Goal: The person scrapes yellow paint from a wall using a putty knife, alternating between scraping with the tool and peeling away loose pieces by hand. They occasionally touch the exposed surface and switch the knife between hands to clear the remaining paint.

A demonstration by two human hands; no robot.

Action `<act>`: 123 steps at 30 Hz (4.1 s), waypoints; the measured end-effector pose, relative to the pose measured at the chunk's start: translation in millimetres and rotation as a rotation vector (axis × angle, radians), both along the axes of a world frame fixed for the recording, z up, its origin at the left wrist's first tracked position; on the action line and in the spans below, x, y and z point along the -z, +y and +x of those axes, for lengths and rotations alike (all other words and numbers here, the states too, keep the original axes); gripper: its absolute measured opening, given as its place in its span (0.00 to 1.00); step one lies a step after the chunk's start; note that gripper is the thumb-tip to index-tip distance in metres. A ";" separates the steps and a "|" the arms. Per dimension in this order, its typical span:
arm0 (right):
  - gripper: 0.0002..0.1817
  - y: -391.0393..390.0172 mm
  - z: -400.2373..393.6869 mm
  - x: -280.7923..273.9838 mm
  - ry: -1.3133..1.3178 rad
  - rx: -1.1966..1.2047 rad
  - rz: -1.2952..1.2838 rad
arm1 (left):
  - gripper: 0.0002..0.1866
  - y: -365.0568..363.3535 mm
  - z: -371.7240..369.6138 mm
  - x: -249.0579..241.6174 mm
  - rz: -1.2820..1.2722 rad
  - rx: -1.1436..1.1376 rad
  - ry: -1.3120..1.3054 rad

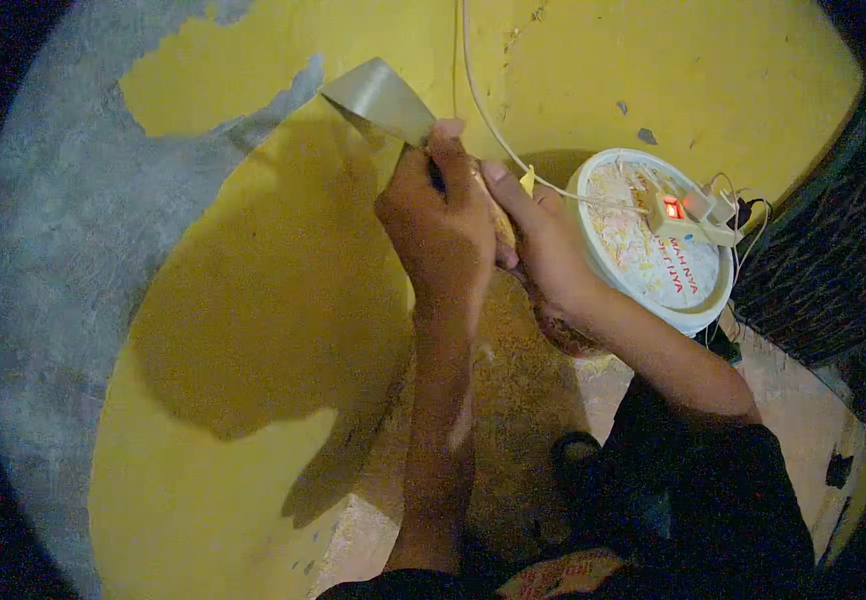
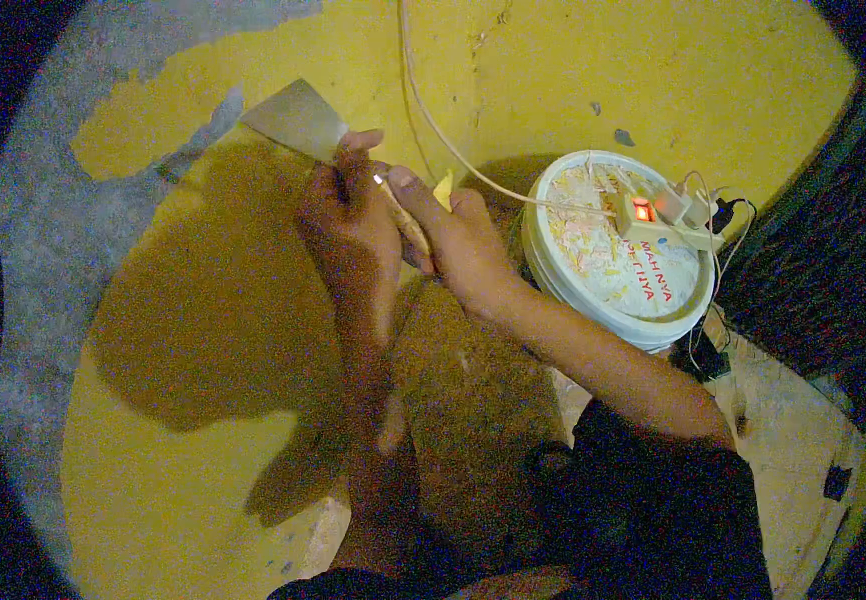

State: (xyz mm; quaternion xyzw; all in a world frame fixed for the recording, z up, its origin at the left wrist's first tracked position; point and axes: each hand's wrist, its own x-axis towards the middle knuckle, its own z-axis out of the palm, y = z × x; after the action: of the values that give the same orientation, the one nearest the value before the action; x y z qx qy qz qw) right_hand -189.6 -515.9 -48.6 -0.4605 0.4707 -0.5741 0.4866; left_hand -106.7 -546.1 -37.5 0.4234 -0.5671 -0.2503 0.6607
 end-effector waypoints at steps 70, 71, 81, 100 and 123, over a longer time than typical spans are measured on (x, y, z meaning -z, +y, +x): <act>0.17 20.6 1.7 -0.1 -0.140 -0.283 -0.078 | 0.14 8.8 14.7 -22.7 0.097 0.050 0.007; 0.17 21.5 1.5 -1.1 -0.141 -0.283 -0.078 | 0.15 9.3 13.0 -25.5 0.156 0.059 0.048; 0.18 21.7 -2.7 -2.3 -0.029 -0.217 -0.086 | 0.17 3.2 3.2 -20.4 0.062 -0.030 -0.024; 0.17 25.9 2.6 -9.5 -0.017 -0.180 -0.114 | 0.16 3.3 5.4 -22.1 0.064 -0.032 0.056; 0.19 5.7 -12.3 -1.0 -0.120 -0.101 -0.121 | 0.18 -34.5 -9.2 -20.7 0.113 0.159 -0.063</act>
State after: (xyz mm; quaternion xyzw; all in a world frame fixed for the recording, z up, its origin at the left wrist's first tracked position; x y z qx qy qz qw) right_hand -201.9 -510.2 -47.6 -0.4771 0.3814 -0.6028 0.5135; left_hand -115.9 -580.5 -16.8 0.4214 -0.6045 -0.3197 0.5956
